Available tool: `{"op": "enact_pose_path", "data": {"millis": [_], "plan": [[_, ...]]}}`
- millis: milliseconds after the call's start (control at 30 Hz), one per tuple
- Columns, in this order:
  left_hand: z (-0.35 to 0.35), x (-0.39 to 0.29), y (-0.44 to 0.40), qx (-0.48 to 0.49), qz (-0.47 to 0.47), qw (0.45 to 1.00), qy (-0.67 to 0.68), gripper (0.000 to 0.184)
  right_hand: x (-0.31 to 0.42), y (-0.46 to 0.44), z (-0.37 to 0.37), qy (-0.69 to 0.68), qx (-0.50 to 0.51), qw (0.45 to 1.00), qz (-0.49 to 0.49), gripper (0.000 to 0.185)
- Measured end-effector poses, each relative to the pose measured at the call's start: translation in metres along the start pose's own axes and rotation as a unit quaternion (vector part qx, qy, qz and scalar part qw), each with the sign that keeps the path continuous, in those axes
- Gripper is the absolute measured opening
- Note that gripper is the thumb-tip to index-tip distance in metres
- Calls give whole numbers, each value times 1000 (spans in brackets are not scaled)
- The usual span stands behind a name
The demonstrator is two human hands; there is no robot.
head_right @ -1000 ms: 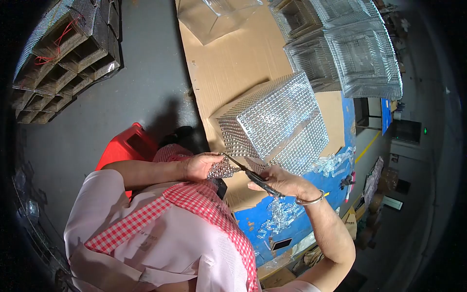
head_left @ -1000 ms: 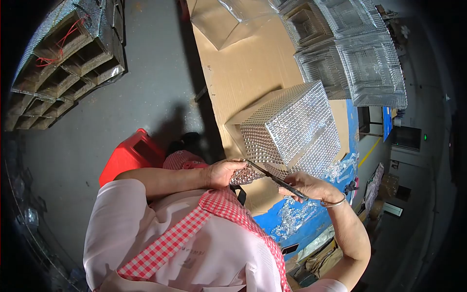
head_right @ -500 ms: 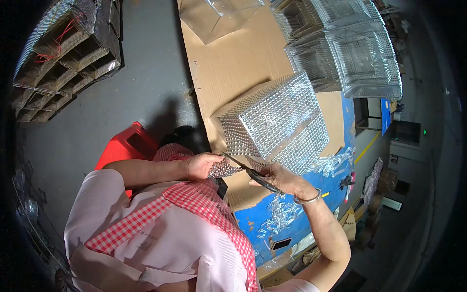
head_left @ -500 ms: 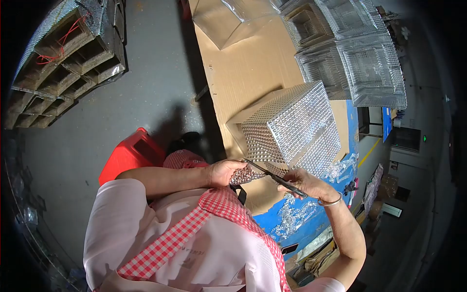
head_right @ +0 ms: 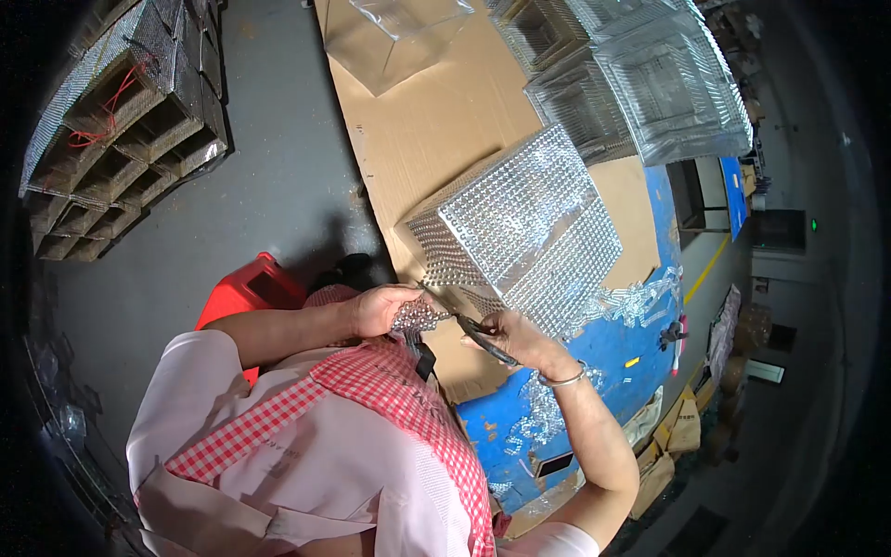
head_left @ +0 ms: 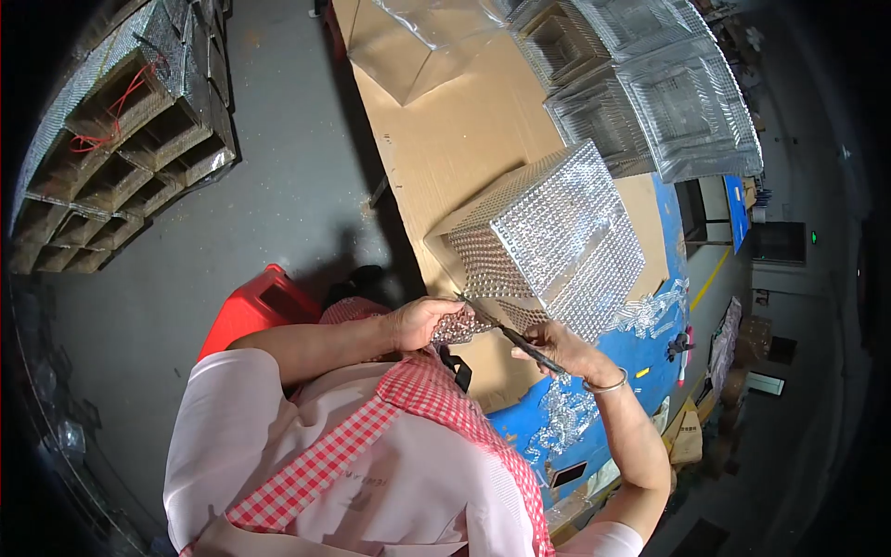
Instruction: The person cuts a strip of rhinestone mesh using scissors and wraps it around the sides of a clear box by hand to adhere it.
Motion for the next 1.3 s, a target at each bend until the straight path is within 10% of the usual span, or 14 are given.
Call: {"op": "enact_pose_path", "data": {"millis": [300, 400, 533, 733, 933, 1167, 1300], "plan": [[19, 9, 3, -74, 10, 993, -93, 24, -5, -1, -8, 203, -180, 962, 14, 48], [31, -28, 8, -85, -117, 922, -359, 22, -24, 4, -33, 201, -239, 949, 35, 44], [16, -49, 3, -158, -214, 894, -361, 23, -55, 29, -67, 12, -259, 963, 77, 33], [1, -53, -36, -164, -190, 857, -450, 33, -168, 52, -151, -199, -266, 940, -71, 32], [-11, -36, -26, -184, -113, 868, -448, 28, -245, 56, -186, -72, -521, 825, -208, 32], [-69, -38, 36, -145, -288, 744, -586, 36, -269, 34, -211, 8, -462, 799, -384, 32], [-126, -36, 72, -154, -343, 673, -637, 36, -218, 30, -181, 96, -579, 755, -294, 29]]}}
Point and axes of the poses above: each hand's wrist, its own y-axis away from the middle knuckle, its own z-axis out of the back of the hand, x = y × z, the point moved 9 cm from there along -y, towards the middle knuckle, and after that the axes turned 13 degrees about y, right-handed, at the moved point
